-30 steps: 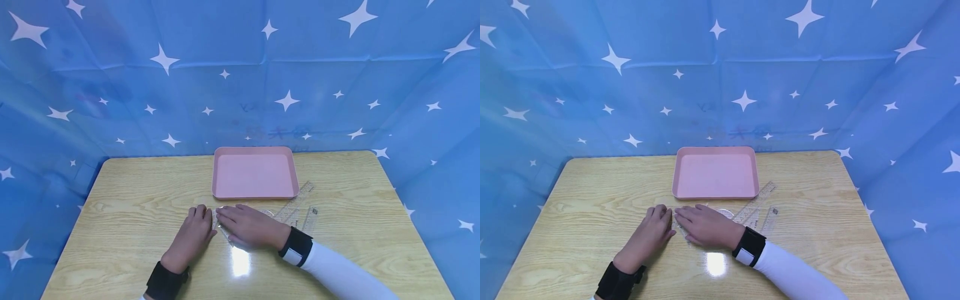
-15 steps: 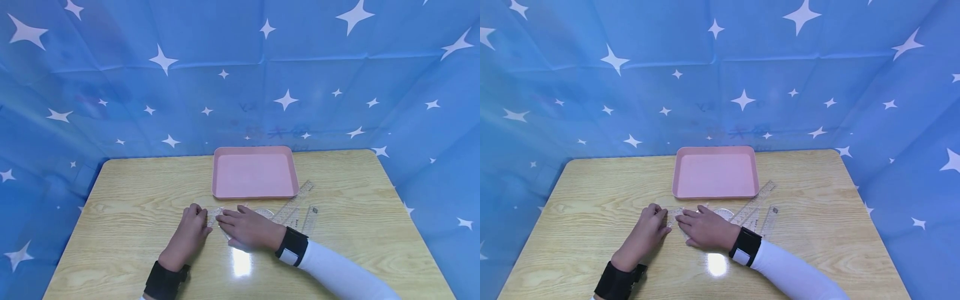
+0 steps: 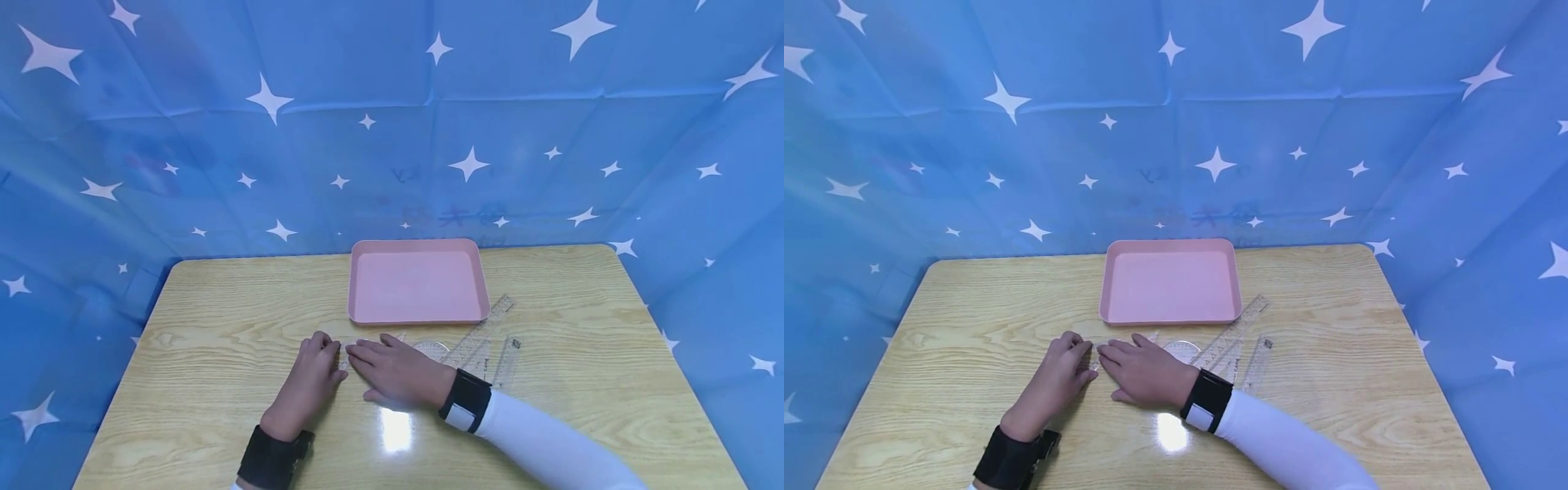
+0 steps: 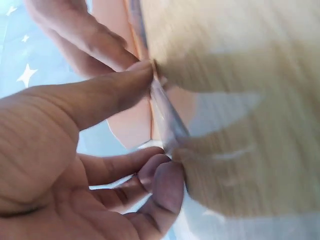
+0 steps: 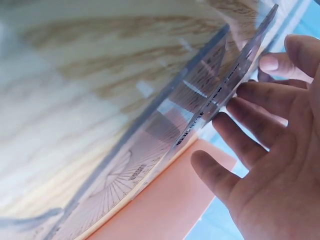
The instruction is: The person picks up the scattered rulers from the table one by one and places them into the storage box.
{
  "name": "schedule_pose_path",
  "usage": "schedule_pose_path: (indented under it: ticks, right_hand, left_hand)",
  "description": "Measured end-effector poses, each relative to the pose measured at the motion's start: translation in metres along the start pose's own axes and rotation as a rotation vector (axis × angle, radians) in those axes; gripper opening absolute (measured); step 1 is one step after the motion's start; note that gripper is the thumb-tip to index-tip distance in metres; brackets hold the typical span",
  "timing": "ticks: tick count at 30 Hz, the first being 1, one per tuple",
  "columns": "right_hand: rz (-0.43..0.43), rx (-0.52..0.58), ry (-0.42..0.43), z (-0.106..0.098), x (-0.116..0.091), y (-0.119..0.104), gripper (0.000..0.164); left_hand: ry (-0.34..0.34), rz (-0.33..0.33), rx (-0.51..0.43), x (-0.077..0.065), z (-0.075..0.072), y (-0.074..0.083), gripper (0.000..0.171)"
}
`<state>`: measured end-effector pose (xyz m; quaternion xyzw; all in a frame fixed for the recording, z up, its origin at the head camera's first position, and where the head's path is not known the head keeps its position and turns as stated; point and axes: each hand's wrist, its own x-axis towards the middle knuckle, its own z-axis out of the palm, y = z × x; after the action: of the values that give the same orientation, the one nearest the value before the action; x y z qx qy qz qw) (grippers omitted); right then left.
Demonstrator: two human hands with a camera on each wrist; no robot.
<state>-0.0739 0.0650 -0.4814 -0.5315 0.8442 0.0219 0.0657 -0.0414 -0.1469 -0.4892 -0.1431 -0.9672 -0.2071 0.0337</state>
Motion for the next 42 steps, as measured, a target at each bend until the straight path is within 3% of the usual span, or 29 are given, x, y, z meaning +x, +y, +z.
schedule_pose_path:
  ticks: [6,12,14,20,33,42]
  right_hand:
    - [0.017,0.012,-0.027,0.003,0.003,0.0,0.064]
    - [0.003,-0.039,0.036,0.003,0.003,0.002,0.061]
    - [0.002,-0.047,0.049,0.002,0.002,0.002,0.061]
    - [0.004,-0.05,0.053,0.003,0.002,0.001,0.063]
    - [0.009,-0.016,0.048,0.003,0.005,0.003,0.062]
    - [0.053,0.054,0.046,0.0,0.01,0.002,0.055]
  left_hand:
    - [-0.032,-0.085,-0.033,-0.001,-0.001,0.0,0.036]
    - [-0.018,-0.172,-0.092,-0.001,0.0,0.0,0.048]
    - [-0.037,-0.199,-0.141,0.0,0.0,0.001,0.055]
    - [-0.128,-0.295,-0.265,0.007,-0.005,-0.003,0.054]
    - [-0.222,-0.379,-0.382,0.018,-0.006,-0.013,0.052]
    - [-0.238,-0.386,-0.382,0.019,-0.007,-0.014,0.054]
